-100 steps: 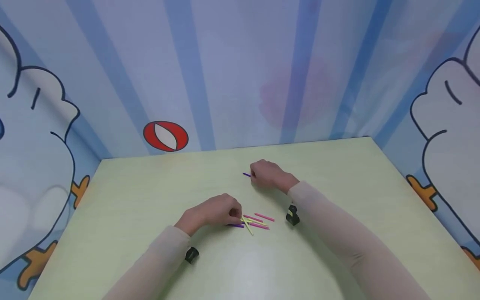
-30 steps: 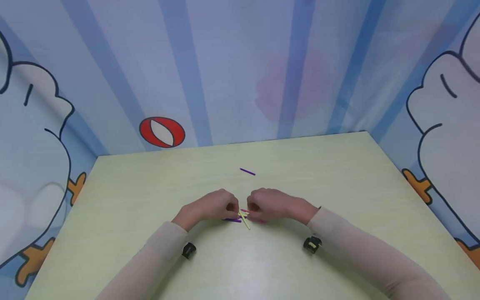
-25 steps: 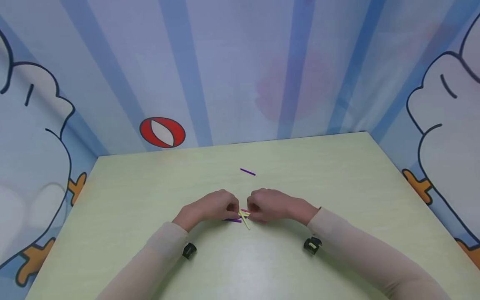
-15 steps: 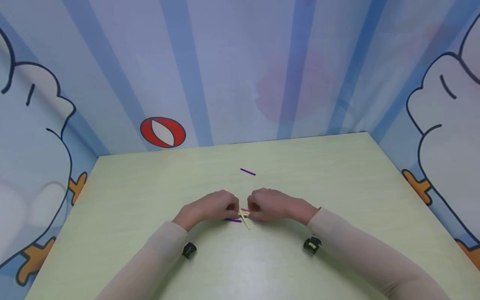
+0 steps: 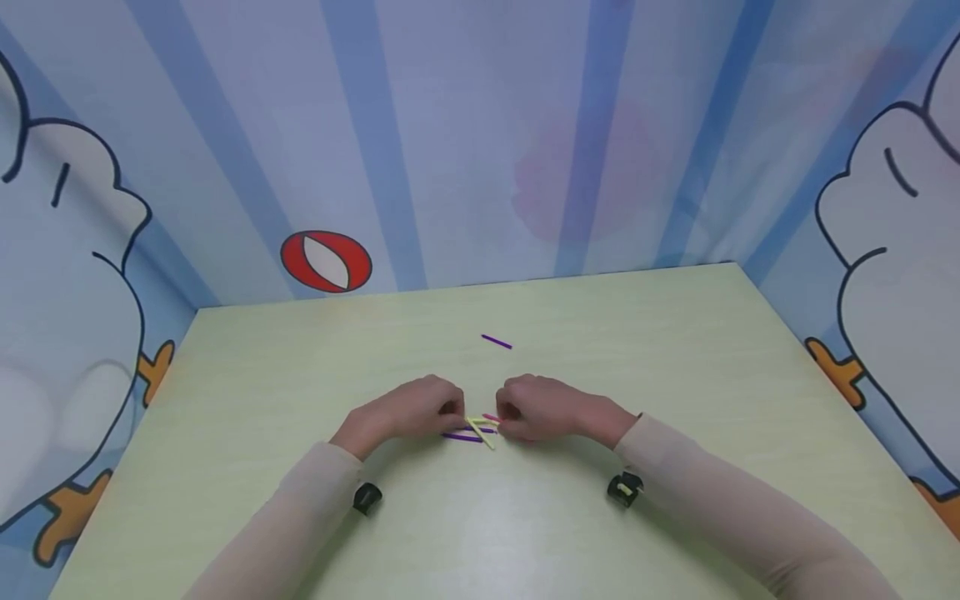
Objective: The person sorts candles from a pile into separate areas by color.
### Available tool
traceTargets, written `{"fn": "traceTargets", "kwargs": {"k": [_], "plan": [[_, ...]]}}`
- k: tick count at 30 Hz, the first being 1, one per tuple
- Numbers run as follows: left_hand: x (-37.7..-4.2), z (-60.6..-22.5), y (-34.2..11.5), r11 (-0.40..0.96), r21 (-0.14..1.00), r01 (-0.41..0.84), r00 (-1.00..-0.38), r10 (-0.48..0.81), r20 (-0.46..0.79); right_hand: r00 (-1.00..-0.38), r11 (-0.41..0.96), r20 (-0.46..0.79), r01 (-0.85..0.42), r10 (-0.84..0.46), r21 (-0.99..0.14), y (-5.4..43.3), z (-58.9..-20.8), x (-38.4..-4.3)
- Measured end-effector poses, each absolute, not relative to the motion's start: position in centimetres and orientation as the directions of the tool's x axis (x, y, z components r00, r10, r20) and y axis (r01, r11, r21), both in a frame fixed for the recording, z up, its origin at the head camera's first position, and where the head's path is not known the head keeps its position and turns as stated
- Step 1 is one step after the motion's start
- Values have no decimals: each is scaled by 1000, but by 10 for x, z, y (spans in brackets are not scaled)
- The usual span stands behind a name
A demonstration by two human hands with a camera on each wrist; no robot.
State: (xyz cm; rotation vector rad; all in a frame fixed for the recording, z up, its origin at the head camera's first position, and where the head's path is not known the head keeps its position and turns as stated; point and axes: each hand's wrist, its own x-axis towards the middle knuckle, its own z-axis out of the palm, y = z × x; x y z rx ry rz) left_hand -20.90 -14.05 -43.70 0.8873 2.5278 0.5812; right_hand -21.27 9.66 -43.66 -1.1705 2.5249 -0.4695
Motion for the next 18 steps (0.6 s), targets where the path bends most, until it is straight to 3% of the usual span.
{"fn": "traceTargets", "kwargs": {"k": [18], "plan": [[-210,-422,-158,760,499,417,-794,571,-207,-607,594,-130,-673,-784,-441,98,-439,-215]]}}
